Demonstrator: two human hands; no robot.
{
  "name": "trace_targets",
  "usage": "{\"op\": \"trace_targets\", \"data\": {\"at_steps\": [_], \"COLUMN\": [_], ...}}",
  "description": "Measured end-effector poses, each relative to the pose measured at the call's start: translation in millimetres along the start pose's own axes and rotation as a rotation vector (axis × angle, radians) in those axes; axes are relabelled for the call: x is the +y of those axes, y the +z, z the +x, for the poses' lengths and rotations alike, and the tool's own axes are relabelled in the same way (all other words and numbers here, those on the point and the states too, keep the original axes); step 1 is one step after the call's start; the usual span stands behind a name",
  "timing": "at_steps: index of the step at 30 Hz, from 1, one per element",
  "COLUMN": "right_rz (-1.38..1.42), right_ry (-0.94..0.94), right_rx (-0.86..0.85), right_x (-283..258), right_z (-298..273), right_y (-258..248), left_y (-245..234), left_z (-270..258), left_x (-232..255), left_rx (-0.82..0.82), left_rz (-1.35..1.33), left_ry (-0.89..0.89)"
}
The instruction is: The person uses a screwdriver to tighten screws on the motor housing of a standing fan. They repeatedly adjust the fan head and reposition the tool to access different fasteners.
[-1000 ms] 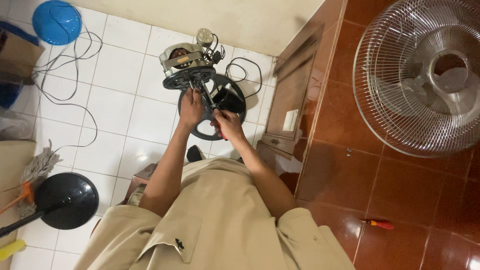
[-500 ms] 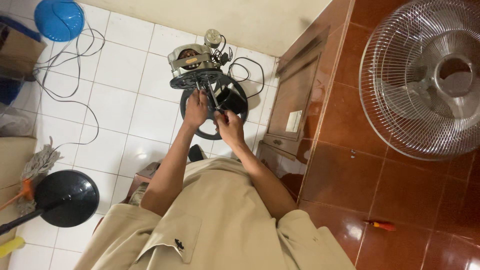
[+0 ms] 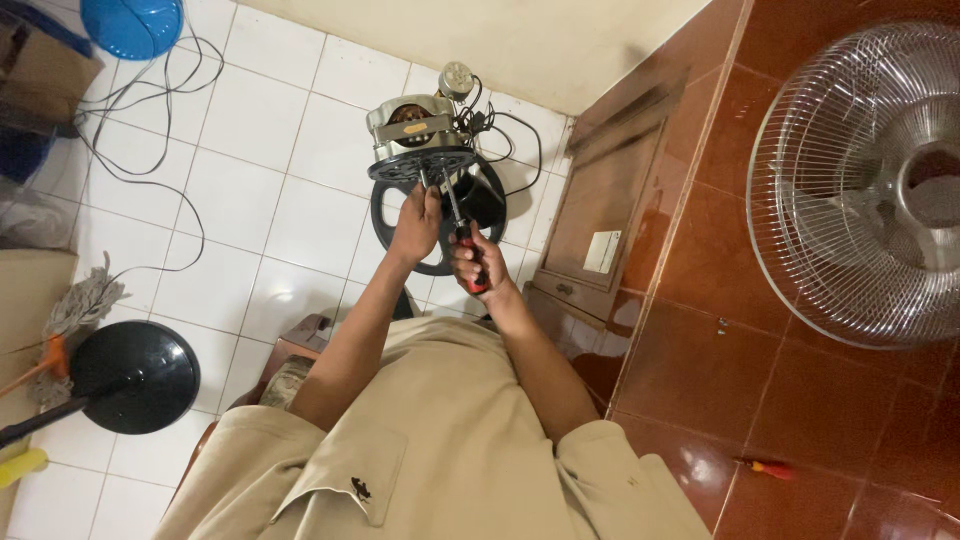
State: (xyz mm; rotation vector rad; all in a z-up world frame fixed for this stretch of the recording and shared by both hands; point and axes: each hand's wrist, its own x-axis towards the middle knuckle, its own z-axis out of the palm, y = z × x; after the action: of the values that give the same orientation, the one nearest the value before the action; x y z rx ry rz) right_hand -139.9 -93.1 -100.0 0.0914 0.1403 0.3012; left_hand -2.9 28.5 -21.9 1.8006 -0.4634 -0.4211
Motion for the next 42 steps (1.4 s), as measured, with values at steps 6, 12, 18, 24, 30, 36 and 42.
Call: {"op": "trace_targets", "data": {"at_steps": [6,12,18,24,30,36,42], "right_rz": [-0.034,-0.272,-0.5,-1.1,-1.943,-2.009,-1.292], "right_ry": [-0.008,-0.074,-0.179,-0.457,-0.837,-0.916,-0.741], "right_rx": [0.018,0.258,0.454,0.843,1.059,0.985,0.766], "right_x": [2.6,11.9,20.1,53.0,71.3,63.0,48.0], "right_z": [-0.3,1.1,-4.9,-18.4,-30.4,-31.6,-24.5], "right_y": [17.0,50.0,86.7,113.2,116.8,103.8,68.6], "left_y": [6.9,1.2,-3.7,9.9,10.0,14.3,13.8], "left_z": [3.6,6.0,4.4,7.2,5.4,-0.6,3.0], "left_x": [-2.8,15.7,28.0,15.3,15.1,18.1,11.8], "left_rx": [-0.145,-0.305,-0.305,-0.269,-0.259,-0.045,0.009], "left_rz": [-0.474,-0.521,-0.579,-0.675,-0.664,-0.15,0.082], "left_ry": [-0.104,-0.282,-0.405,-0.346,-0.384,-0.112,-0.032]}}
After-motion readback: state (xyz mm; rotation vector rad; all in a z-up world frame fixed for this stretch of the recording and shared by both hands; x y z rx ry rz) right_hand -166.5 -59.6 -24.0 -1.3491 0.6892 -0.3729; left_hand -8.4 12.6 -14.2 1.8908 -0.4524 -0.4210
